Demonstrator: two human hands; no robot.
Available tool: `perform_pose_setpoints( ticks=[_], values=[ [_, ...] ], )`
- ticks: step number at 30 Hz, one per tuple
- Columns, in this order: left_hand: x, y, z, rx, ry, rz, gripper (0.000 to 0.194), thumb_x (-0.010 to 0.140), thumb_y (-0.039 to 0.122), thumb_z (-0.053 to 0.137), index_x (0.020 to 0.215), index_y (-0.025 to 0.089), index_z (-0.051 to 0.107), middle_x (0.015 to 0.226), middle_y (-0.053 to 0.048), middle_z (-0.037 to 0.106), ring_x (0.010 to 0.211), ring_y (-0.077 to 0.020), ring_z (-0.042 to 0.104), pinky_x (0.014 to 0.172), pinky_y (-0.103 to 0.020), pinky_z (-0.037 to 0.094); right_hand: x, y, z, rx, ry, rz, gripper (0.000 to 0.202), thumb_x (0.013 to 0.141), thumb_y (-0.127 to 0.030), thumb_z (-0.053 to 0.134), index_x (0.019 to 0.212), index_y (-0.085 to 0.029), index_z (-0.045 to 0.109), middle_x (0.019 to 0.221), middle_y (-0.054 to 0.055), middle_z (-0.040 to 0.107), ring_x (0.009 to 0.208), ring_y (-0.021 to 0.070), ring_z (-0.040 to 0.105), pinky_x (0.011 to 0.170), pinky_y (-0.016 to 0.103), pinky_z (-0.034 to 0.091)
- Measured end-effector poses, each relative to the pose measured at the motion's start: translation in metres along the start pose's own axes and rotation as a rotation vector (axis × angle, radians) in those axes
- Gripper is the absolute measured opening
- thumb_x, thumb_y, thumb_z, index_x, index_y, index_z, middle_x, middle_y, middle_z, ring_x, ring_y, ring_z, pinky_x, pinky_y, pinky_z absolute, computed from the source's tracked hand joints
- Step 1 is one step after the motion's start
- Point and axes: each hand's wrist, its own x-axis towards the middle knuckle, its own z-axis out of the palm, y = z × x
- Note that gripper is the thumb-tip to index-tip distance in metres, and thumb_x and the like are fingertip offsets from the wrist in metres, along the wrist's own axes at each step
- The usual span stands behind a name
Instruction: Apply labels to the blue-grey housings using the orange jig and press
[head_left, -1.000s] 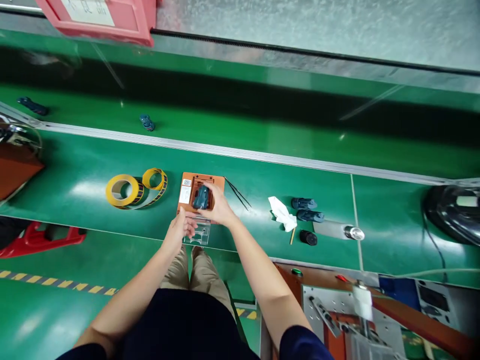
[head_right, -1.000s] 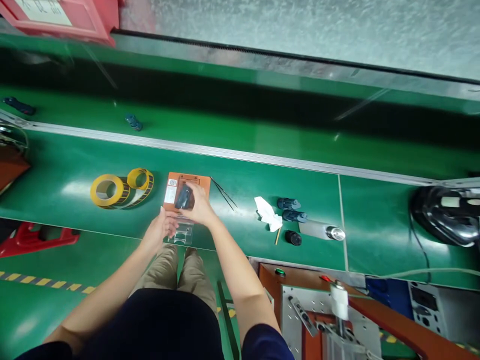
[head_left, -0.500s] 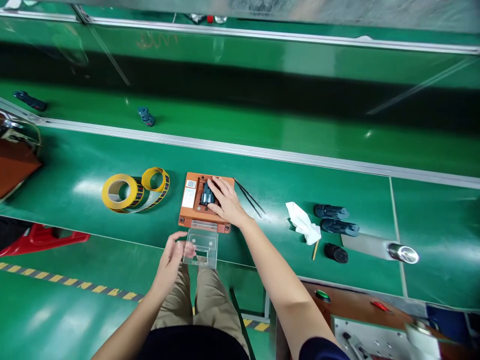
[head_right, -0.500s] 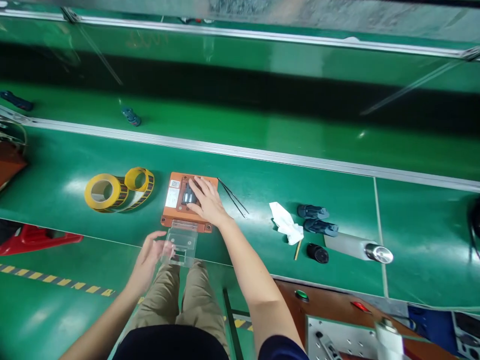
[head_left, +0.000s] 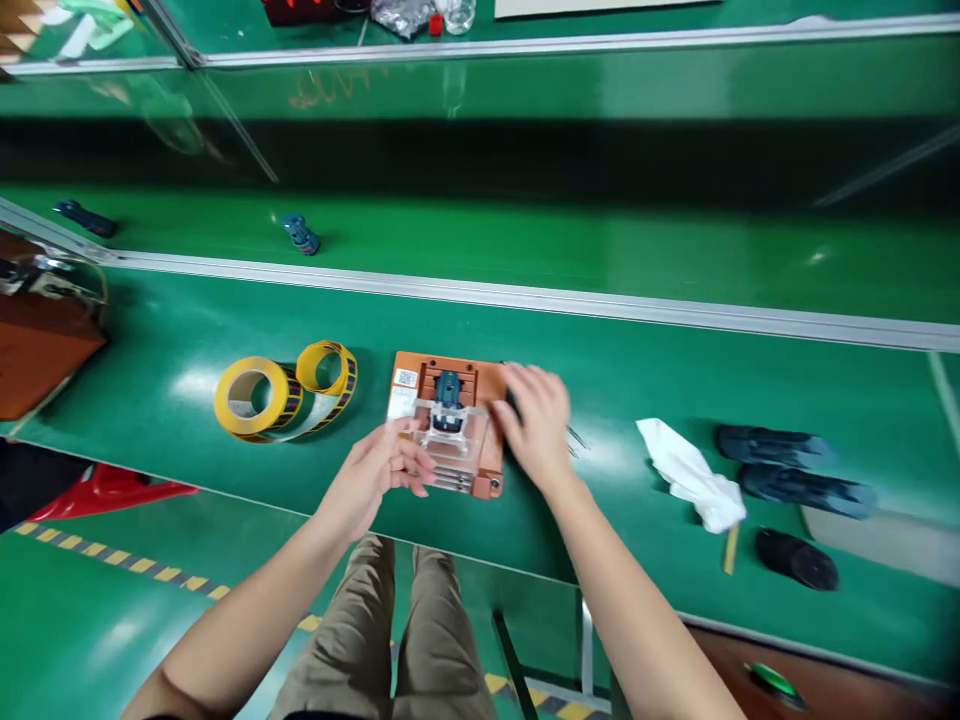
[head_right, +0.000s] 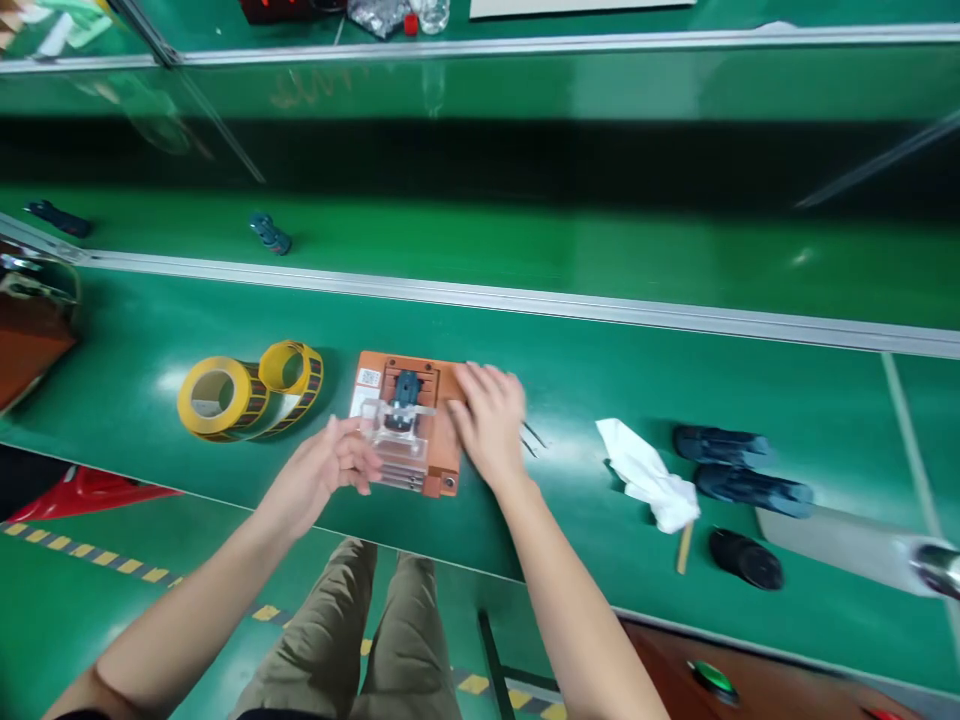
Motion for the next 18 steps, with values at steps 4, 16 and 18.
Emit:
perform_pose_setpoints(
  ticks=[4, 16, 18],
  values=[
    [0.016, 0.009, -0.013, 0.196, -0.025, -0.072, 0.064, 0.081, 0.063, 0.067, 0.120, 0.012, 0.061, 0.083, -0.011, 0.073, 0.067, -0.0206, 0.067, 0.058, -0.031, 0.053, -0.039, 0.022, -0.002, -0.252, 0.290, 0.303, 0.053, 0.091, -0.050, 0.056, 0.132, -0.016, 0.061, 0.126, 0.019, 0.060, 0.120, 0.0356, 0.051, 0.103, 0.057, 0.037],
    [0.092, 0.073, -0.098, 1.122, 0.437, 0.465, 0.013, 0.073, 0.021, 0.076, 0.086, 0.023, 0.076, 0.062, -0.003, 0.062, 0.064, -0.0242, 0.062, 0.081, -0.038, 0.051, -0.063, 0.023, 0.008, 0.061, 0.472, 0.718, 0.039, 0.086, -0.055, 0.055, 0.097, -0.018, 0.061, 0.088, 0.010, 0.061, 0.084, 0.0271, 0.056, 0.085, 0.051, 0.044],
    [0.081, 0.074, -0.101, 0.941, 0.387, 0.446, 0.017, 0.074, 0.020, 0.075, 0.091, 0.024, 0.075, 0.066, -0.001, 0.066, 0.064, -0.0212, 0.064, 0.076, -0.034, 0.053, -0.056, 0.008, 0.001, 0.468, 0.576, 0.783, 0.039, 0.080, -0.053, 0.067, 0.101, -0.021, 0.062, 0.085, 0.003, 0.060, 0.076, 0.0203, 0.056, 0.088, 0.049, 0.047]
  ],
)
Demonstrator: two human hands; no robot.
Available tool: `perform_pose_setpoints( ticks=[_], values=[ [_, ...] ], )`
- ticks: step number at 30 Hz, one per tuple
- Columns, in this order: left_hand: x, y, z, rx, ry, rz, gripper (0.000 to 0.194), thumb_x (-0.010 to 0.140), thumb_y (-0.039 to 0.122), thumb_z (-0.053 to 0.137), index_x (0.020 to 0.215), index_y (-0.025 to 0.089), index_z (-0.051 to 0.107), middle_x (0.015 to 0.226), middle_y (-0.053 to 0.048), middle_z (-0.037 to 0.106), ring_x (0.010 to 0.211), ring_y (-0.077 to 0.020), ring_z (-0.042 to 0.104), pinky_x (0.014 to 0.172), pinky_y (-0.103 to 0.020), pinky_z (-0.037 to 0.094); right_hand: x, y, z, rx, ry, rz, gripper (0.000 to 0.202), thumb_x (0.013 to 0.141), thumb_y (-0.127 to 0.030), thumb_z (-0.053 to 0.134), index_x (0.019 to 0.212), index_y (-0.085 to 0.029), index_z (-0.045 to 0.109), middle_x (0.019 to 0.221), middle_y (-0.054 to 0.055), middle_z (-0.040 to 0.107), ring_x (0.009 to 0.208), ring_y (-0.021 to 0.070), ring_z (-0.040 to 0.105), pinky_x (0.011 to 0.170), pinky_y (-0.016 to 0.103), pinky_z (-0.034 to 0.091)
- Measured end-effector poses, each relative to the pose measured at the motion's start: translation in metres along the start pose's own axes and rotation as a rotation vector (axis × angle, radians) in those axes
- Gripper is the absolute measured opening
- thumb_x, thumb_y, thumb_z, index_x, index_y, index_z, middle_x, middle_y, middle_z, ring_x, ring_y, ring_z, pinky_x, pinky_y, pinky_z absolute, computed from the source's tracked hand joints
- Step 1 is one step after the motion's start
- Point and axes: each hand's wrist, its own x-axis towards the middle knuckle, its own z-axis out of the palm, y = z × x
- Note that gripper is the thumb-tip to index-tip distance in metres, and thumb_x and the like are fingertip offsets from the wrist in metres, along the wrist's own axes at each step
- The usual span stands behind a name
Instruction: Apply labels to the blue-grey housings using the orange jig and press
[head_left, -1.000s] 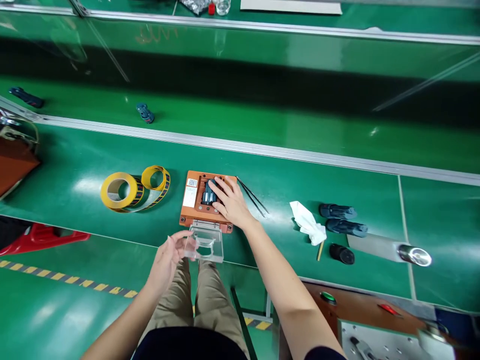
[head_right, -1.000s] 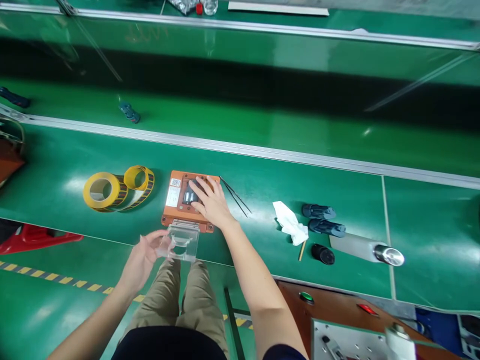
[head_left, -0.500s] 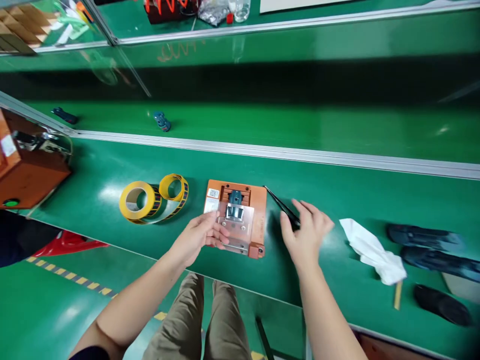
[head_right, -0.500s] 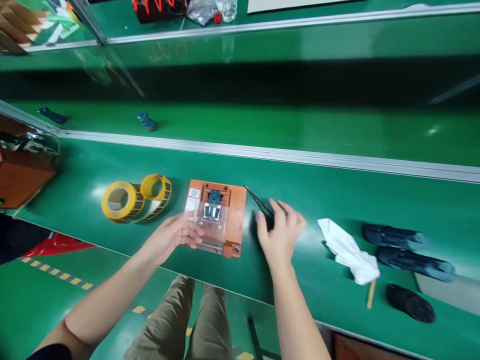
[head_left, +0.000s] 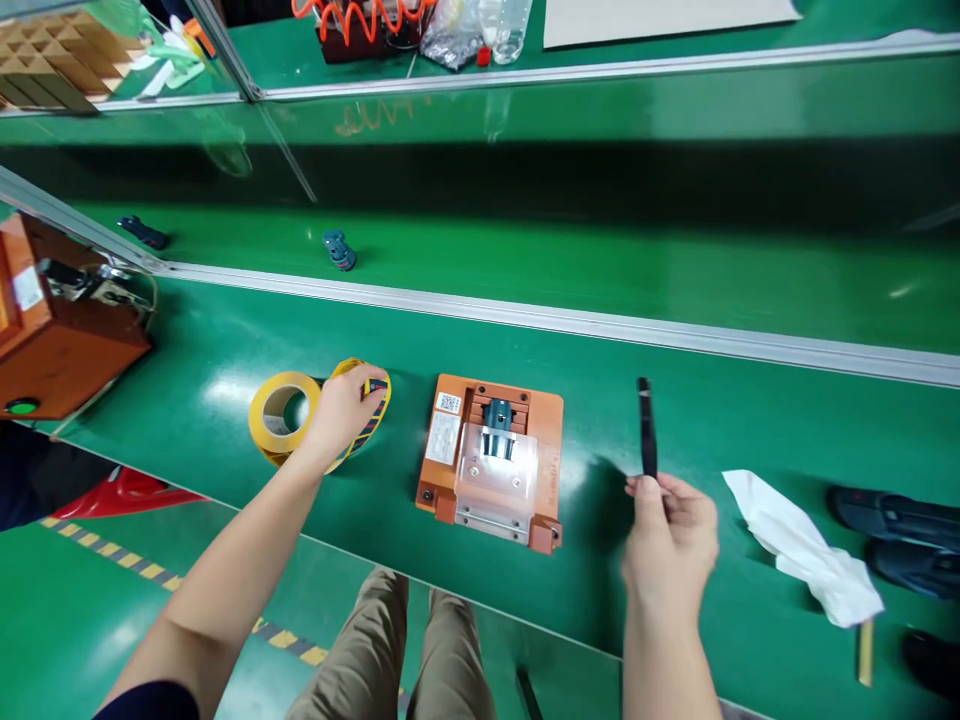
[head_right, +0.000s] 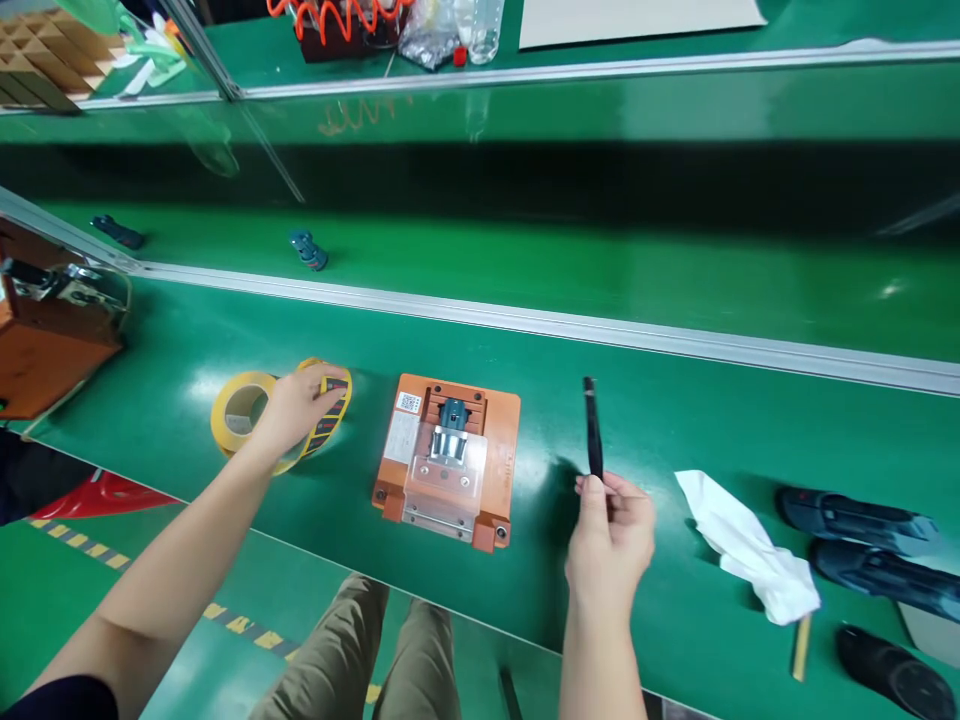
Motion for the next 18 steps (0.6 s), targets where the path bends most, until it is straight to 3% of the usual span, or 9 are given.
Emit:
perform_pose_setpoints(
  ticks=[3, 5, 9, 14, 18],
  values=[
    [-0.024, -0.001, -0.011, -0.347, -0.009, -0.073, 0.034, 0.077, 0.030, 0.076, 0.109, 0.024, 0.069, 0.076, 0.000, 0.073, 0.071, -0.0197, 0.070, 0.071, -0.032, 0.059, -0.010, -0.038, 0.009, 0.486, -0.175, 0.208, 0.038, 0.075, -0.044, 0.077, 0.106, -0.024, 0.067, 0.081, -0.003, 0.054, 0.071, 0.0129, 0.054, 0.097, 0.046, 0.049],
    [-0.038, -0.003, -0.015, -0.486, 0.018, -0.115, 0.040, 0.074, 0.033, 0.080, 0.111, 0.021, 0.068, 0.079, -0.001, 0.075, 0.074, -0.0191, 0.072, 0.071, -0.031, 0.061, -0.018, -0.063, 0.020, 0.609, -0.314, 0.270, 0.033, 0.077, -0.039, 0.078, 0.107, -0.027, 0.070, 0.079, -0.004, 0.053, 0.071, 0.0118, 0.055, 0.101, 0.046, 0.050],
    [-0.054, -0.012, -0.013, -0.594, 0.071, -0.182, 0.040, 0.070, 0.035, 0.085, 0.103, 0.018, 0.071, 0.084, -0.004, 0.079, 0.074, -0.0205, 0.076, 0.069, -0.031, 0.064, -0.037, -0.095, 0.053, 0.626, -0.522, 0.227, 0.019, 0.080, -0.040, 0.077, 0.095, -0.029, 0.073, 0.086, 0.001, 0.064, 0.081, 0.0165, 0.064, 0.098, 0.051, 0.055],
    [-0.063, -0.025, -0.010, -0.688, 0.084, -0.255, 0.039, 0.065, 0.036, 0.088, 0.095, 0.016, 0.075, 0.085, -0.007, 0.080, 0.071, -0.0236, 0.076, 0.065, -0.033, 0.065, -0.060, -0.118, 0.102, 0.479, -0.765, 0.146, 0.019, 0.081, -0.039, 0.078, 0.097, -0.029, 0.075, 0.095, 0.003, 0.071, 0.081, 0.0172, 0.068, 0.078, 0.037, 0.061],
    [-0.071, -0.036, -0.012, -0.670, 0.143, -0.239, 0.030, 0.063, 0.035, 0.089, 0.081, 0.016, 0.075, 0.076, -0.004, 0.078, 0.069, -0.0227, 0.075, 0.066, -0.033, 0.064, -0.071, -0.138, 0.139, 0.439, -0.936, 0.137, 0.023, 0.079, -0.035, 0.080, 0.100, -0.026, 0.074, 0.093, 0.004, 0.075, 0.081, 0.0192, 0.072, 0.079, 0.039, 0.063]
  ],
)
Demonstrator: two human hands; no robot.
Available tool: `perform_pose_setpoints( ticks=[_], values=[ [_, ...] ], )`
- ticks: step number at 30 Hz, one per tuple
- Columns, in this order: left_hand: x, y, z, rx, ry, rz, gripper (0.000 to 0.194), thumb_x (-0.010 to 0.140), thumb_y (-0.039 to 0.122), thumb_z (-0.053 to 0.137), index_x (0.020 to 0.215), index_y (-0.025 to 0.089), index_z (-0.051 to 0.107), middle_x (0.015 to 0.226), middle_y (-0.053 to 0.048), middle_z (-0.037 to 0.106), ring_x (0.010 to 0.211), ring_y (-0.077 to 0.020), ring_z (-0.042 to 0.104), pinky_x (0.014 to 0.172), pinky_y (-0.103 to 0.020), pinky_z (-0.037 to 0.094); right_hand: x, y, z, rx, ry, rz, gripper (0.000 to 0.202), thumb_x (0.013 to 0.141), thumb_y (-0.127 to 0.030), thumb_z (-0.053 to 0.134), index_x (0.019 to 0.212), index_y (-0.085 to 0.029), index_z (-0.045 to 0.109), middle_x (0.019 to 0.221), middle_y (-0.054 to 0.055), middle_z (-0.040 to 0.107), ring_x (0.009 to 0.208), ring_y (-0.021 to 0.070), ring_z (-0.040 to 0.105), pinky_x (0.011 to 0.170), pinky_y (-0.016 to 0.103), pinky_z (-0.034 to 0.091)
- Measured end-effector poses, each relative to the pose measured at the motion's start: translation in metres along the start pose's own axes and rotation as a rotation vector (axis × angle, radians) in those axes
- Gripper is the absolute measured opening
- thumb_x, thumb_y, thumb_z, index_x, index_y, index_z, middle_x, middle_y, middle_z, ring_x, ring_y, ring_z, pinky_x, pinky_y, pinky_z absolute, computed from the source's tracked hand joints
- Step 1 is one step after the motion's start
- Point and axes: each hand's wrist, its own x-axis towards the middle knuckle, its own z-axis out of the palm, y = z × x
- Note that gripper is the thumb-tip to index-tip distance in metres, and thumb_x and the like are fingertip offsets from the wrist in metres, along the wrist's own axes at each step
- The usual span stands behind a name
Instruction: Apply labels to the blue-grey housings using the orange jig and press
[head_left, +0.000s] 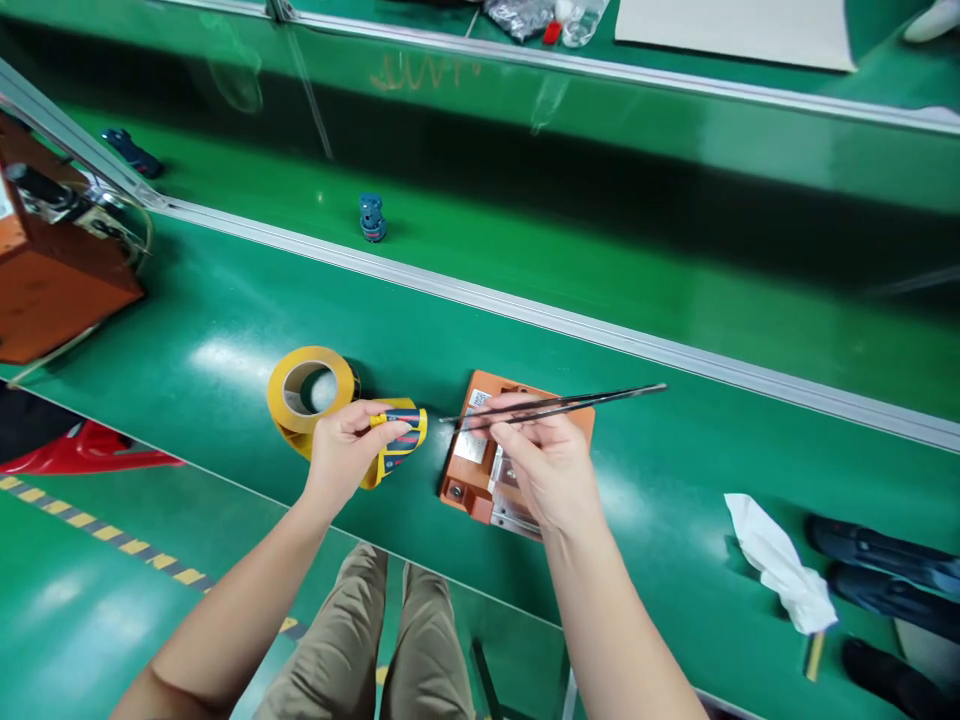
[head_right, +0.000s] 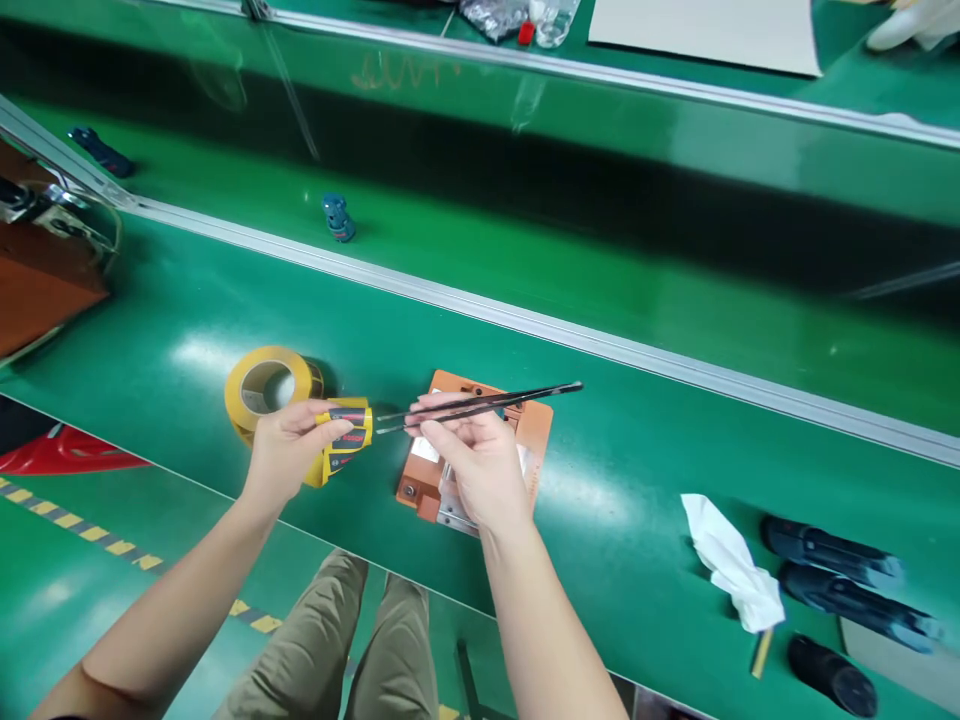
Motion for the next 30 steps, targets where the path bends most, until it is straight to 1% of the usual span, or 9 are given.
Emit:
perform_pose_setpoints(
  ticks=[3, 7, 11, 14, 16, 19, 22, 26, 30],
  values=[
    [-0.003, -0.003, -0.007, 0.080, 0.053, 0.050, 0.025, 0.061, 0.035, 0.089, 0.071, 0.017, 0.074, 0.066, -0.001, 0.074, 0.063, -0.0200, 0.072, 0.060, -0.029, 0.062, 0.018, -0.001, 0.017, -0.010, -0.060, 0.021, 0.023, 0.078, -0.034, 0.082, 0.097, -0.024, 0.072, 0.092, 0.003, 0.077, 0.087, 0.0193, 0.074, 0.084, 0.039, 0.064],
    [-0.005, -0.002, -0.012, 0.092, 0.026, 0.032, 0.025, 0.064, 0.036, 0.088, 0.076, 0.018, 0.076, 0.070, -0.002, 0.076, 0.066, -0.0209, 0.073, 0.062, -0.030, 0.062, 0.033, 0.002, 0.026, -0.029, -0.149, 0.083, 0.025, 0.075, -0.035, 0.084, 0.093, -0.023, 0.071, 0.089, 0.001, 0.077, 0.083, 0.0161, 0.073, 0.085, 0.035, 0.063],
    [-0.006, -0.001, -0.013, 0.086, 0.030, 0.011, 0.025, 0.064, 0.036, 0.087, 0.077, 0.018, 0.077, 0.071, -0.003, 0.077, 0.068, -0.0208, 0.073, 0.065, -0.030, 0.061, 0.036, 0.005, 0.031, -0.056, -0.210, 0.104, 0.024, 0.077, -0.035, 0.083, 0.092, -0.022, 0.071, 0.087, 0.001, 0.076, 0.080, 0.0144, 0.072, 0.083, 0.032, 0.062],
    [-0.008, 0.001, -0.012, 0.089, -0.004, 0.016, 0.025, 0.067, 0.036, 0.086, 0.082, 0.018, 0.078, 0.074, -0.003, 0.077, 0.070, -0.0205, 0.073, 0.066, -0.030, 0.060, 0.034, 0.005, 0.033, -0.081, -0.208, 0.087, 0.023, 0.077, -0.036, 0.082, 0.090, -0.021, 0.070, 0.087, 0.001, 0.076, 0.080, 0.0151, 0.072, 0.083, 0.033, 0.062],
    [-0.007, 0.004, -0.010, 0.143, -0.047, 0.063, 0.025, 0.075, 0.037, 0.079, 0.092, 0.019, 0.079, 0.080, -0.003, 0.078, 0.071, -0.0196, 0.072, 0.067, -0.028, 0.059, 0.031, 0.003, 0.029, -0.075, -0.165, 0.057, 0.023, 0.077, -0.036, 0.082, 0.089, -0.022, 0.070, 0.086, 0.000, 0.075, 0.080, 0.0152, 0.072, 0.084, 0.034, 0.062],
    [0.002, 0.007, -0.001, 0.386, -0.062, 0.239, 0.029, 0.088, 0.042, 0.063, 0.104, 0.022, 0.078, 0.084, -0.002, 0.078, 0.066, -0.0169, 0.069, 0.065, -0.025, 0.054, 0.024, -0.004, 0.011, -0.063, -0.077, 0.005, 0.023, 0.077, -0.037, 0.083, 0.088, -0.023, 0.068, 0.086, -0.001, 0.074, 0.079, 0.0149, 0.072, 0.083, 0.033, 0.061],
    [0.019, 0.009, 0.021, 0.748, -0.062, 0.418, 0.044, 0.094, 0.052, 0.051, 0.110, 0.019, 0.075, 0.090, -0.008, 0.078, 0.075, -0.0228, 0.071, 0.069, -0.028, 0.052, 0.016, -0.015, -0.021, -0.128, 0.003, -0.032, 0.024, 0.078, -0.038, 0.082, 0.089, -0.023, 0.068, 0.085, 0.000, 0.074, 0.080, 0.0160, 0.072, 0.080, 0.034, 0.061],
    [0.034, 0.012, 0.059, 1.294, -0.182, 0.421, 0.065, 0.097, 0.062, 0.038, 0.129, 0.012, 0.064, 0.092, -0.018, 0.077, 0.082, -0.0341, 0.073, 0.067, -0.036, 0.052, 0.003, -0.027, -0.068, -0.235, 0.106, -0.039, 0.025, 0.077, -0.039, 0.082, 0.090, -0.022, 0.068, 0.083, 0.001, 0.074, 0.077, 0.0165, 0.071, 0.075, 0.033, 0.060],
    [0.029, 0.018, 0.079, 1.537, -0.244, 0.421, 0.068, 0.097, 0.064, 0.030, 0.144, 0.019, 0.051, 0.094, -0.015, 0.076, 0.081, -0.0355, 0.073, 0.060, -0.035, 0.050, -0.010, -0.026, -0.102, -0.239, 0.136, -0.039, 0.024, 0.081, -0.040, 0.079, 0.092, -0.023, 0.066, 0.085, 0.002, 0.075, 0.080, 0.0177, 0.072, 0.078, 0.034, 0.059]
  ],
)
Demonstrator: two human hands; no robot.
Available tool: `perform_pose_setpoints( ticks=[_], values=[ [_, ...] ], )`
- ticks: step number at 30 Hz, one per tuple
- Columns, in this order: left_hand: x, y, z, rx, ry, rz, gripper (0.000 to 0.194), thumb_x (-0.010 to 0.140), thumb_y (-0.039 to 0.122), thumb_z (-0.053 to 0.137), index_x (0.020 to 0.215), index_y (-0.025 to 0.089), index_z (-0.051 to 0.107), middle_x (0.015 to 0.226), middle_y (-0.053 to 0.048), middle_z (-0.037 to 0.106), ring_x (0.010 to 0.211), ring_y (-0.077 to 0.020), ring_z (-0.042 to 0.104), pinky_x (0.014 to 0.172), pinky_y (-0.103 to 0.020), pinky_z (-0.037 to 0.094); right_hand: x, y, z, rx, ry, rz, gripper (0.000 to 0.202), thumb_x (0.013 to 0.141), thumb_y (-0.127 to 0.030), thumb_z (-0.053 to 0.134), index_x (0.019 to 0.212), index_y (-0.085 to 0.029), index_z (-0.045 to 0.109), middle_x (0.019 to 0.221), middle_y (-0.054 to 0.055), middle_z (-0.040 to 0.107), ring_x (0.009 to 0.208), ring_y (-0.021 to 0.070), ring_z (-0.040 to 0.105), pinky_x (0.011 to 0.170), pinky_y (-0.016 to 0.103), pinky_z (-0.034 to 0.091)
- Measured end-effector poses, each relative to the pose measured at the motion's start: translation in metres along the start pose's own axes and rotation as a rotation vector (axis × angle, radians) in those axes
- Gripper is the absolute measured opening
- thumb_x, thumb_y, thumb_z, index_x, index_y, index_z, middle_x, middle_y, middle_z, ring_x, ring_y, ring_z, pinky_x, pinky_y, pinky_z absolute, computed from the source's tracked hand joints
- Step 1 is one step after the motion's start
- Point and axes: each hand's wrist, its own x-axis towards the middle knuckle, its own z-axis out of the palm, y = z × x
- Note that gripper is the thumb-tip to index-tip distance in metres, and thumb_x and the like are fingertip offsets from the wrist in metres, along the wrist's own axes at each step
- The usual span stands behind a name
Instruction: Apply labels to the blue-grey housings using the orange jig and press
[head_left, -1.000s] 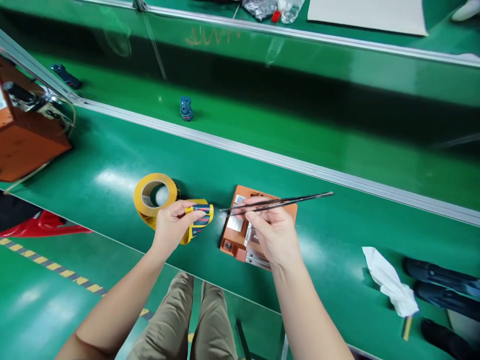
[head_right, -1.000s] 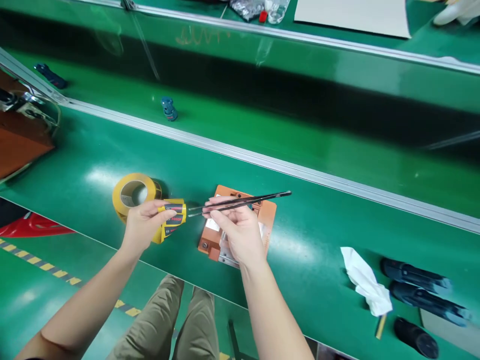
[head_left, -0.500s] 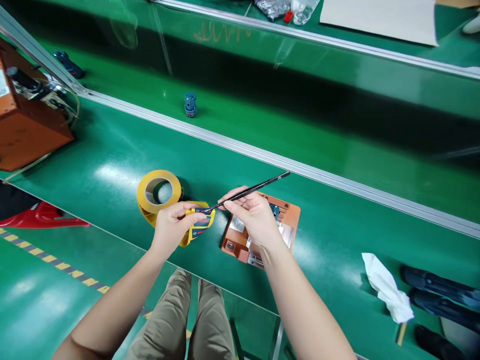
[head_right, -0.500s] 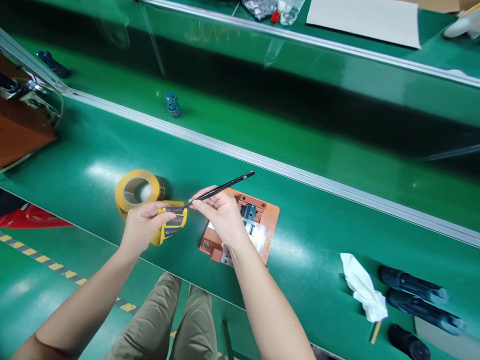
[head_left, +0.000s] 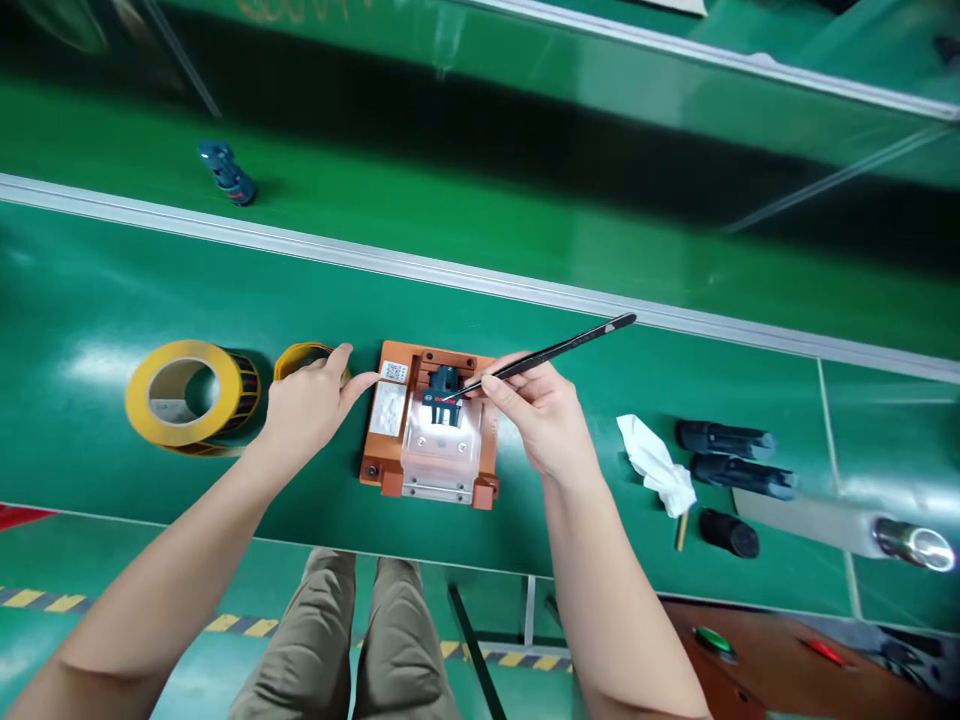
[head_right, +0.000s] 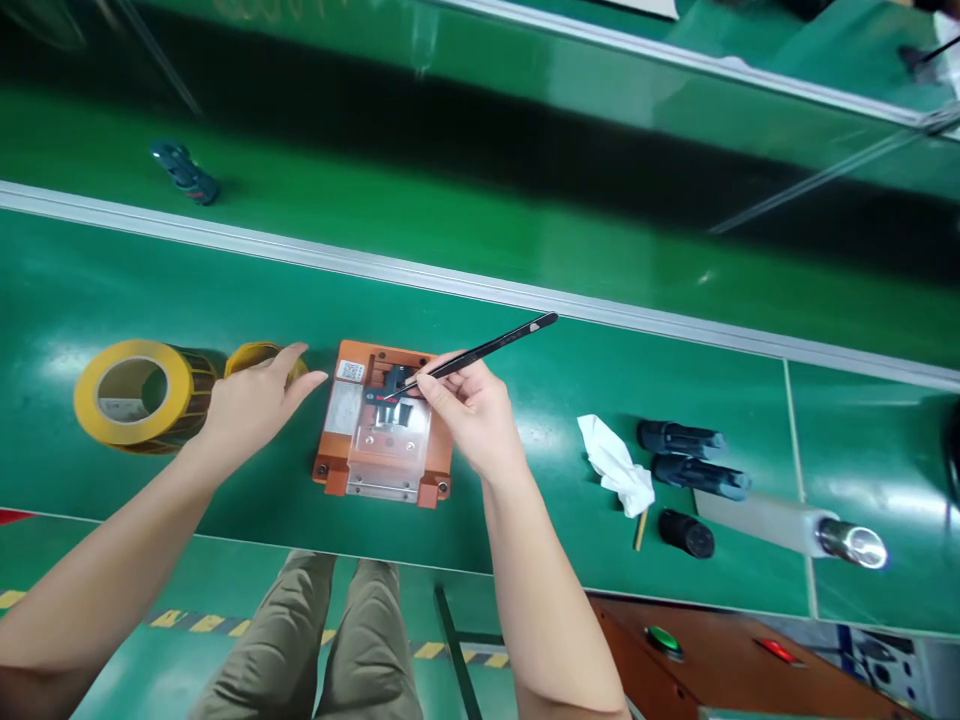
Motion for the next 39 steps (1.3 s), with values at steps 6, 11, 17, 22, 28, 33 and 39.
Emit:
perform_pose_setpoints(
  ticks=[6, 11, 17, 22, 28, 33, 39],
  values=[
    [-0.015, 0.000, -0.002, 0.059, 0.083, 0.055, 0.064, 0.097, 0.061, 0.039, 0.152, 0.027, 0.042, 0.093, -0.013, 0.074, 0.080, -0.0326, 0.071, 0.060, -0.035, 0.048, -0.009, 0.020, -0.019, -0.004, -0.039, -0.016, 0.020, 0.086, -0.038, 0.073, 0.096, -0.023, 0.063, 0.091, 0.003, 0.075, 0.089, 0.0190, 0.071, 0.083, 0.036, 0.055],
    [-0.043, 0.008, 0.015, -0.111, 0.499, 0.223, 0.046, 0.091, 0.043, 0.064, 0.130, 0.019, 0.063, 0.105, -0.015, 0.071, 0.098, -0.0310, 0.065, 0.083, -0.043, 0.050, -0.010, 0.029, -0.021, 0.007, -0.060, -0.042, 0.018, 0.088, -0.035, 0.072, 0.096, -0.022, 0.062, 0.091, 0.002, 0.075, 0.088, 0.0175, 0.071, 0.081, 0.034, 0.054],
    [-0.089, 0.048, 0.045, -0.383, 0.397, 0.667, 0.041, 0.088, 0.027, 0.071, 0.128, 0.022, 0.061, 0.123, -0.009, 0.072, 0.121, -0.0273, 0.061, 0.110, -0.050, 0.039, -0.010, 0.032, -0.021, -0.005, -0.058, -0.058, 0.019, 0.088, -0.036, 0.072, 0.097, -0.022, 0.063, 0.091, 0.002, 0.075, 0.087, 0.0170, 0.071, 0.081, 0.034, 0.056],
    [-0.097, 0.057, 0.055, -0.389, 0.372, 0.660, 0.042, 0.089, 0.023, 0.069, 0.129, 0.018, 0.060, 0.128, -0.011, 0.070, 0.127, -0.0278, 0.058, 0.115, -0.054, 0.032, -0.011, 0.032, -0.020, -0.008, -0.054, -0.059, 0.019, 0.087, -0.036, 0.073, 0.095, -0.022, 0.064, 0.090, 0.002, 0.075, 0.086, 0.0177, 0.072, 0.080, 0.035, 0.057],
    [-0.095, 0.058, 0.050, -0.380, 0.380, 0.658, 0.039, 0.089, 0.022, 0.070, 0.126, 0.017, 0.062, 0.126, -0.011, 0.072, 0.125, -0.0276, 0.060, 0.114, -0.053, 0.032, -0.011, 0.033, -0.020, 0.017, -0.065, -0.066, 0.017, 0.088, -0.035, 0.073, 0.096, -0.023, 0.065, 0.091, 0.002, 0.075, 0.087, 0.0176, 0.072, 0.081, 0.034, 0.056],
    [-0.094, 0.058, 0.047, -0.364, 0.375, 0.665, 0.038, 0.090, 0.024, 0.069, 0.127, 0.017, 0.061, 0.126, -0.011, 0.071, 0.125, -0.0275, 0.060, 0.115, -0.053, 0.030, -0.012, 0.035, -0.020, 0.028, -0.061, -0.066, 0.016, 0.087, -0.033, 0.073, 0.096, -0.023, 0.064, 0.091, 0.002, 0.075, 0.088, 0.0177, 0.072, 0.082, 0.035, 0.056],
    [-0.086, 0.057, 0.039, -0.256, 0.312, 0.655, 0.052, 0.093, 0.039, 0.064, 0.138, 0.017, 0.054, 0.139, -0.011, 0.064, 0.126, -0.0277, 0.058, 0.112, -0.048, 0.028, -0.011, 0.035, -0.020, 0.010, -0.058, -0.078, 0.017, 0.087, -0.033, 0.073, 0.096, -0.023, 0.063, 0.091, 0.002, 0.075, 0.087, 0.0166, 0.071, 0.081, 0.034, 0.057]
  ],
)
